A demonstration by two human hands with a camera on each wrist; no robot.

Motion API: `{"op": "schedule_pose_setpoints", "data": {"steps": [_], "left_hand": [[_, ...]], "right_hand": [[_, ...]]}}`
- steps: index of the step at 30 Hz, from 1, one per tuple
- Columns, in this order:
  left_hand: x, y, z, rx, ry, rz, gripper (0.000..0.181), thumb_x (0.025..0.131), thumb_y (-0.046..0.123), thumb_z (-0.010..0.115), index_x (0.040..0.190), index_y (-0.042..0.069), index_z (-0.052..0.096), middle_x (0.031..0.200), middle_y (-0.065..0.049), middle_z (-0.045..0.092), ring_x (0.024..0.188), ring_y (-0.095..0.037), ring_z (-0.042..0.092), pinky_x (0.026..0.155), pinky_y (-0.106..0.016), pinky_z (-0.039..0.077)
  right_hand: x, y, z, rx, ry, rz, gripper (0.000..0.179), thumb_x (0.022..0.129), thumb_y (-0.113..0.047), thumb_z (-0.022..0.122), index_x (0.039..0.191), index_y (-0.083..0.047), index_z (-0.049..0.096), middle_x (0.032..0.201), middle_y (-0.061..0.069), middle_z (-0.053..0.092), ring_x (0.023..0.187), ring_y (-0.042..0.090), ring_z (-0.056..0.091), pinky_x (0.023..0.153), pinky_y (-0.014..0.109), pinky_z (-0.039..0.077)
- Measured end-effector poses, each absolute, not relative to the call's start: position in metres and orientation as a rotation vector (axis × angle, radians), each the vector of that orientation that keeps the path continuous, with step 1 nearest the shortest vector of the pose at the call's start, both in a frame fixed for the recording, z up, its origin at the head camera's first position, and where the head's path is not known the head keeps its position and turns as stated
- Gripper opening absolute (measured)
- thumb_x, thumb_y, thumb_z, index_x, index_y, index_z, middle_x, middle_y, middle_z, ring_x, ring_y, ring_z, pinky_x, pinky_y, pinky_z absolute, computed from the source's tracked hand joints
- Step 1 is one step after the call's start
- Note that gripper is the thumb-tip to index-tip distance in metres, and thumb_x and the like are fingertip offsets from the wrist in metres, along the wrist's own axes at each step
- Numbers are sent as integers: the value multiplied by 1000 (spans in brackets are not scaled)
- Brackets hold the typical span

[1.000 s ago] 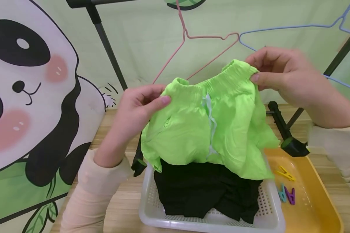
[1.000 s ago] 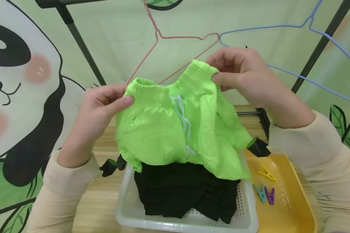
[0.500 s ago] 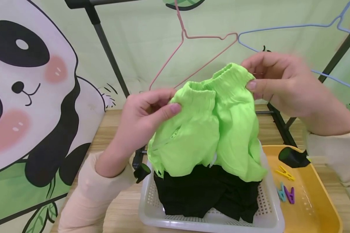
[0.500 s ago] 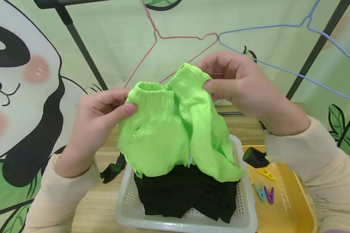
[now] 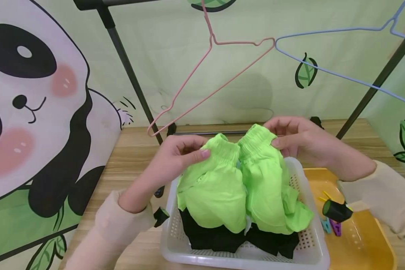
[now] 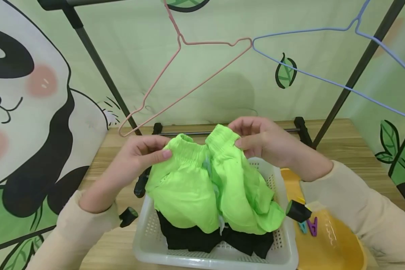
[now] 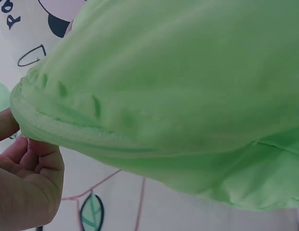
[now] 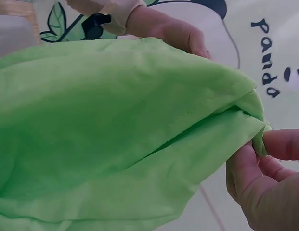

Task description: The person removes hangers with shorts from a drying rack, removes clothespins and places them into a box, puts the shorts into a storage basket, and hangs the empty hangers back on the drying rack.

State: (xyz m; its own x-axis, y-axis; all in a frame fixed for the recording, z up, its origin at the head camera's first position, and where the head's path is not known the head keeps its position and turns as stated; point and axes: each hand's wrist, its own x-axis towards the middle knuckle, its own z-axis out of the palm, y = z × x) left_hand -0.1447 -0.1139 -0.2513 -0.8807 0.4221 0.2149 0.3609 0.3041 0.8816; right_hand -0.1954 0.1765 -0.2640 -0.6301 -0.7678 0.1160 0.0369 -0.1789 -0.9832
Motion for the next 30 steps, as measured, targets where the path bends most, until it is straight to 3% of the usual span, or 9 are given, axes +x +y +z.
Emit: {"op": "schedule_pose_setpoints", "data": {"steps": [9,16,25,30], "left_hand": [[-154,-122,-283,576,2448,1530,13,83,9,59,92,2,65,71,0,57,61,-8,46,55,-20,38],[-164,-134,-305,471,2419,1504,19,83,11,58,98,1,64,76,-2,60,67,-10,50,59,-22,43],[-184,-155,-330,368,2380,1437,23,85,14,56,102,-1,61,75,4,58,66,-10,49,60,-26,44],[-193,-162,-338,377,2378,1360,23,85,15,56,101,-1,62,73,4,56,64,-11,47,59,-24,42]], "right_hand": [[-198,183,-299,-702,1512,-1760,26,87,6,43,107,-6,52,92,2,57,81,13,59,67,26,51],[-201,195,-322,-554,1580,-1677,23,86,2,48,107,-7,48,90,0,56,76,9,57,63,22,50],[-209,209,-342,-431,1618,-1616,22,87,-2,49,107,-6,43,88,-1,54,68,6,54,60,19,48],[-213,214,-349,-380,1656,-1580,24,87,-4,50,109,-5,41,90,1,55,71,8,58,64,22,51]]}}
